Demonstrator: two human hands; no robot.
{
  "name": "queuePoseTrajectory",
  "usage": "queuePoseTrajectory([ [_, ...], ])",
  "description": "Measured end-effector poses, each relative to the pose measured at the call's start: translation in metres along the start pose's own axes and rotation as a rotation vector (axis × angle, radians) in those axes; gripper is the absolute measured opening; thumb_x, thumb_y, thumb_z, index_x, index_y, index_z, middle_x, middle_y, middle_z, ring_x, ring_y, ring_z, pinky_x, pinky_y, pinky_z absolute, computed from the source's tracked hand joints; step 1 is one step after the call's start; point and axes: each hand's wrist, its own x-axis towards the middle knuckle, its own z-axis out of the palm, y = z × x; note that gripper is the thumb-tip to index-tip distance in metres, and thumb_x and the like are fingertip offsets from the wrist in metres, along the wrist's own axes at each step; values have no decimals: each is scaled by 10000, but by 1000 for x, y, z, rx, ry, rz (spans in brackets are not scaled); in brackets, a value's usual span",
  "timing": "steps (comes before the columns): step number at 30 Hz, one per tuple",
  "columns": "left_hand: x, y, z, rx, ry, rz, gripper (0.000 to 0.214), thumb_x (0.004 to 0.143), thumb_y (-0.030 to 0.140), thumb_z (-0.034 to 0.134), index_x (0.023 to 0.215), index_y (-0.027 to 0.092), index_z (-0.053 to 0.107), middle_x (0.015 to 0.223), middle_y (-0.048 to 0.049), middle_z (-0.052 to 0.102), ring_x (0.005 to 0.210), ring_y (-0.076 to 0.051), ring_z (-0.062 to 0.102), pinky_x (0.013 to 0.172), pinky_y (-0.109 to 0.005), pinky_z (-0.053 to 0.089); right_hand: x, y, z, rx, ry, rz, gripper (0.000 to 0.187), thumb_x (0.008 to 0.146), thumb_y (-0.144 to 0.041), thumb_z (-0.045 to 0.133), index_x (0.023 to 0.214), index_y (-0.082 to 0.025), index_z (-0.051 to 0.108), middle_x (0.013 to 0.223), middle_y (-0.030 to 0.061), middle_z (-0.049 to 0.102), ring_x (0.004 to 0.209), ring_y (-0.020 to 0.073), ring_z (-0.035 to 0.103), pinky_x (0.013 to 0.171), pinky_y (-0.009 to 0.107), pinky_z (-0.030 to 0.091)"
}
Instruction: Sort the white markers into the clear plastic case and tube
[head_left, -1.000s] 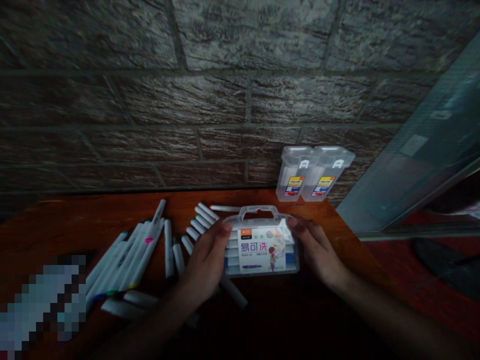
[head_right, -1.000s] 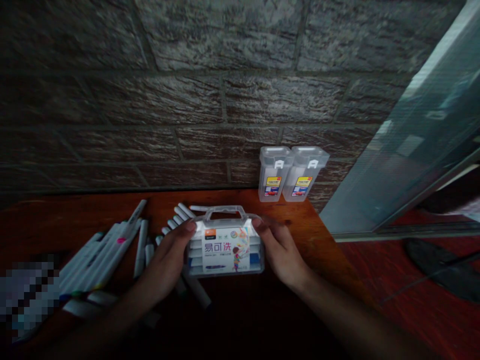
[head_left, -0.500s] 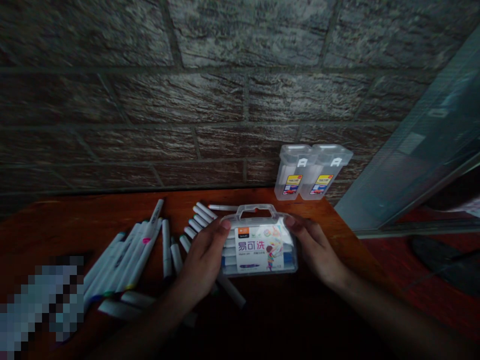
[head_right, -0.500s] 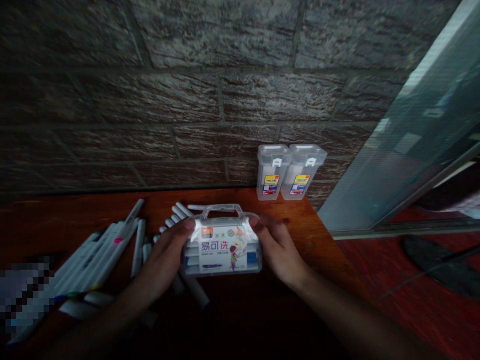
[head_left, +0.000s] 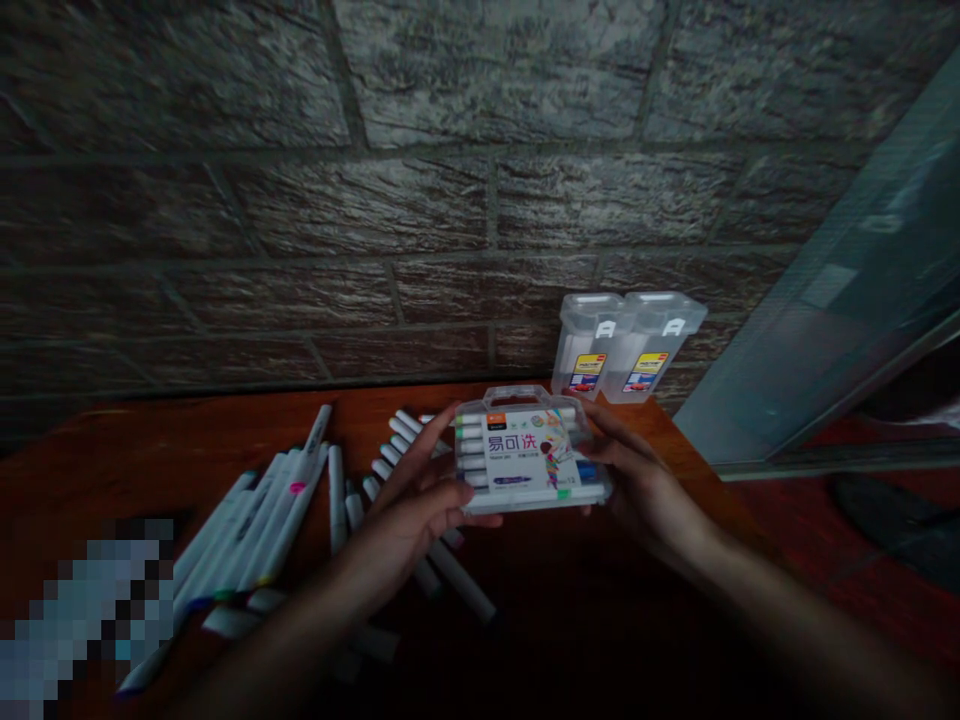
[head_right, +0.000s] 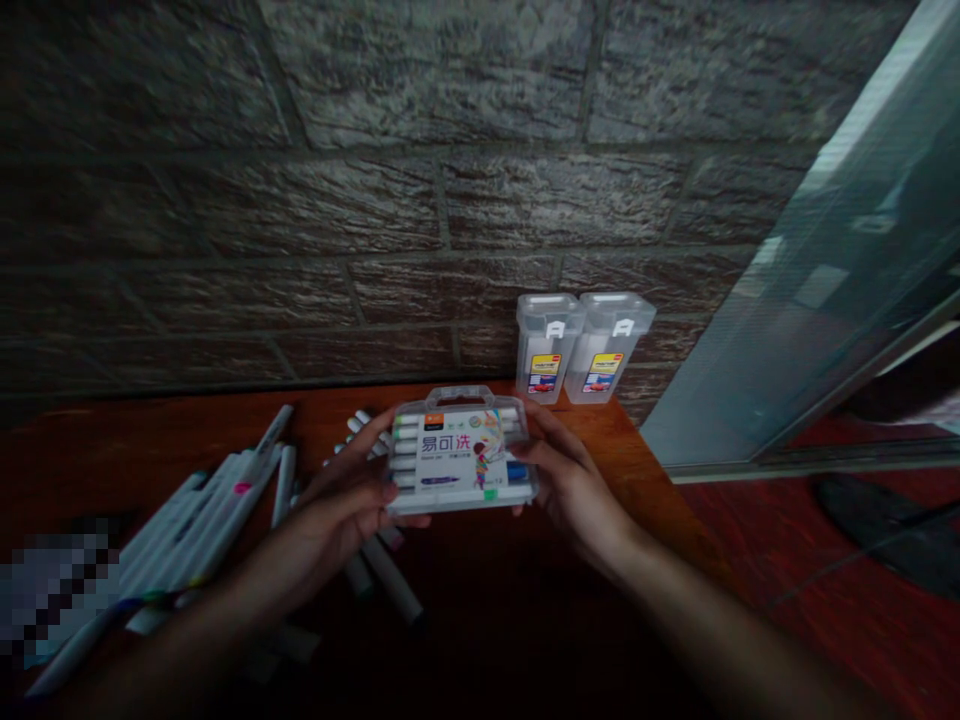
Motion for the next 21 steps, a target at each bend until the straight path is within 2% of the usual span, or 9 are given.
queuePoseTrajectory([
  [4,2,7,-4,-46,-57,7,943,733,83,777,1559,309,381,1401,-136,645,1203,-380,675,794,-408,677,-1,-7,-5,62,-155,-20,749,761,-127,740,1455,-308,527,1157,35,704,709,137,656,505,219,592],
  [9,4,9,-6,-38,-71,14,939,746,90,778,1563,314,376,1417,-137,639,1172,-364,694,794,-391,678,1,-8,-8,27,-321,-80,920,737,-80,745,1547,-360,408,1337,48,640,912,174,678,584,205,582],
  [14,6,6,-9,-30,-43,25,902,775,103,755,1568,324,387,1380,-134,669,1148,-365,708,833,-440,674,1,-9,-7,38,-336,-64,933,734,-95,661,1577,-359,363,1445,65,581,1022,221,671,623,245,594],
  [21,8,3,-14,-37,-105,37,973,755,101,780,1590,367,356,1408,-125,659,1200,-384,684,881,-461,658,0,-8,-10,-116,-318,-108,1001,741,-147,719,1613,-370,280,1507,78,541,1090,263,658,640,281,583],
])
